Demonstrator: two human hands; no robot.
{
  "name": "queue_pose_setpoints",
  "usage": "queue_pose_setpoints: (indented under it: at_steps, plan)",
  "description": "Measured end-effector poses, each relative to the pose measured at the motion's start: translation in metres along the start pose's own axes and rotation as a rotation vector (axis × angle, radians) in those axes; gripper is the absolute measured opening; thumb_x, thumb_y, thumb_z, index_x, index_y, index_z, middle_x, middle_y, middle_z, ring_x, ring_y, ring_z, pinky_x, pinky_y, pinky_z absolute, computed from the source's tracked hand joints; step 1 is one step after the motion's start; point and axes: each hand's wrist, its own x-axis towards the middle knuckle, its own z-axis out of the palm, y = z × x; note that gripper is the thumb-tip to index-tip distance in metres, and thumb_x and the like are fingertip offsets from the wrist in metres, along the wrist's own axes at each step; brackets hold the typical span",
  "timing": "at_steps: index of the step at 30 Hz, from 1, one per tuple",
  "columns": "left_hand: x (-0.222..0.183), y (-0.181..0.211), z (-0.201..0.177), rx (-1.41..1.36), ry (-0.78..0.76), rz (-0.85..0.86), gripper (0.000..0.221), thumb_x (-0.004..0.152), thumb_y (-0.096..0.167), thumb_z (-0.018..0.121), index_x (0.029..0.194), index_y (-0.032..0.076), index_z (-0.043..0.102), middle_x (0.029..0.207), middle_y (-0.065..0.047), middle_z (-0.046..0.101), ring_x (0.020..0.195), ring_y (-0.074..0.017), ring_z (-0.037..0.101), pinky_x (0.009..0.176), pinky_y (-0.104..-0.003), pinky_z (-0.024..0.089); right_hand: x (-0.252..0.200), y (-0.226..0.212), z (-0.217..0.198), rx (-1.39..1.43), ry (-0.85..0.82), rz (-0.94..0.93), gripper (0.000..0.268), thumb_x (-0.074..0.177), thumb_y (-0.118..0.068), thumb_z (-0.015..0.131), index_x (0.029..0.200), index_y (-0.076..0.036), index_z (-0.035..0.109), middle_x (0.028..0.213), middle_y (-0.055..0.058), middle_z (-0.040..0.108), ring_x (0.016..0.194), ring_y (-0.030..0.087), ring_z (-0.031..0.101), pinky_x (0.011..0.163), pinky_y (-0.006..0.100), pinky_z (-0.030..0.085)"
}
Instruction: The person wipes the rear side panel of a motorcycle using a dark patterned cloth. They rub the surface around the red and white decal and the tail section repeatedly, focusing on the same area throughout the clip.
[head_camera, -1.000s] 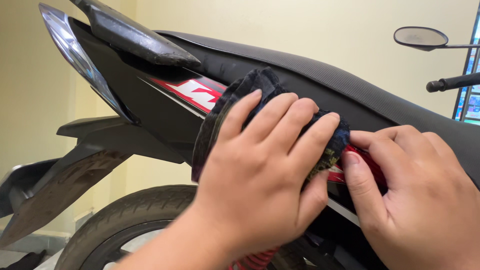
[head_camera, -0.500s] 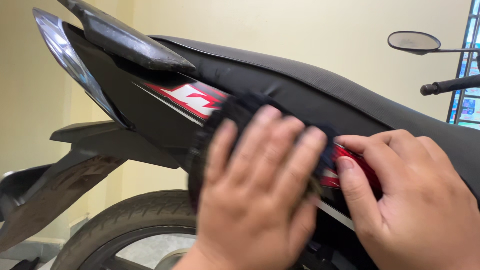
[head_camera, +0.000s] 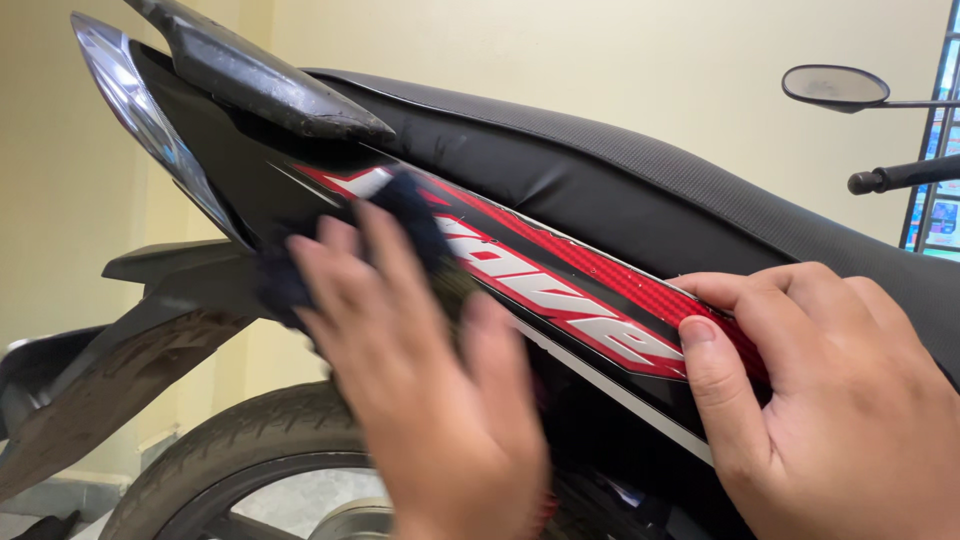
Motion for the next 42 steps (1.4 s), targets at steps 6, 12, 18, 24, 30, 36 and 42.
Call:
queue_pose_setpoints:
  at_steps: [6, 12, 18, 24, 30, 36, 42]
  plan:
    - [0.018, -0.059, -0.015, 0.033, -0.119, 0.263, 0.089, 0.122, 0.045, 0.053, 0.193, 0.0, 0.023, 0.201, -0.038, 0.029, 0.191, -0.0595, 0.009, 0.151, -0.086, 0.012, 0.0, 0.004, 0.004, 0.092, 0.042, -0.058, 0.037, 0.118, -0.034, 0.065, 0.14, -0.029, 0.094, 0.118, -0.001, 0.081, 0.103, 0.033, 0.07, 0.1, 0.049, 0.053]
    - [0.074, -0.064, -0.012, 0.102, -0.002, 0.0, 0.08, 0.133, 0.047, 0.04, 0.194, 0.004, 0.01, 0.207, -0.029, 0.024, 0.191, -0.05, 0.003, 0.151, -0.077, 0.004, 0.0, 0.003, 0.003, 0.068, 0.038, -0.056, 0.036, 0.119, -0.035, 0.064, 0.139, -0.03, 0.093, 0.119, 0.0, 0.081, 0.105, 0.034, 0.071, 0.102, 0.051, 0.054]
    - [-0.017, -0.024, -0.009, 0.099, -0.104, 0.184, 0.101, 0.116, 0.055, 0.05, 0.189, -0.007, 0.019, 0.198, -0.04, 0.032, 0.19, -0.0618, 0.015, 0.153, -0.078, 0.015, 0.001, 0.003, 0.002, 0.077, 0.017, -0.048, 0.037, 0.119, -0.037, 0.063, 0.14, -0.03, 0.093, 0.118, -0.002, 0.082, 0.106, 0.035, 0.071, 0.102, 0.052, 0.054]
    - [0.084, -0.084, -0.028, 0.165, -0.108, 0.055, 0.086, 0.131, 0.049, 0.039, 0.192, -0.002, 0.008, 0.204, -0.039, 0.018, 0.187, -0.0507, -0.003, 0.145, -0.078, -0.006, 0.0, 0.005, 0.004, 0.08, 0.05, -0.08, 0.036, 0.119, -0.034, 0.065, 0.14, -0.029, 0.094, 0.117, 0.002, 0.08, 0.102, 0.036, 0.07, 0.101, 0.052, 0.053]
    - [0.012, -0.012, -0.001, 0.117, -0.054, -0.046, 0.09, 0.129, 0.047, 0.041, 0.191, -0.009, 0.008, 0.203, -0.036, 0.009, 0.189, -0.055, -0.002, 0.15, -0.077, 0.004, 0.0, 0.003, 0.001, 0.047, 0.019, -0.035, 0.038, 0.12, -0.039, 0.062, 0.141, -0.034, 0.093, 0.119, -0.004, 0.081, 0.11, 0.034, 0.071, 0.1, 0.049, 0.055]
    - [0.014, -0.042, -0.009, 0.169, -0.132, 0.225, 0.095, 0.127, 0.052, 0.043, 0.191, -0.007, 0.007, 0.201, -0.044, 0.018, 0.189, -0.0619, 0.002, 0.15, -0.087, 0.007, 0.001, 0.004, 0.004, 0.1, 0.06, -0.085, 0.036, 0.12, -0.033, 0.065, 0.139, -0.028, 0.094, 0.114, 0.001, 0.08, 0.099, 0.034, 0.069, 0.099, 0.05, 0.053]
    - [0.083, -0.061, -0.012, 0.138, -0.038, -0.119, 0.084, 0.133, 0.049, 0.033, 0.191, -0.007, 0.007, 0.203, -0.036, 0.011, 0.184, -0.0515, -0.006, 0.145, -0.077, -0.003, 0.001, 0.005, 0.005, 0.088, 0.045, -0.068, 0.036, 0.119, -0.035, 0.064, 0.138, -0.028, 0.094, 0.115, 0.002, 0.08, 0.103, 0.037, 0.07, 0.1, 0.053, 0.053]
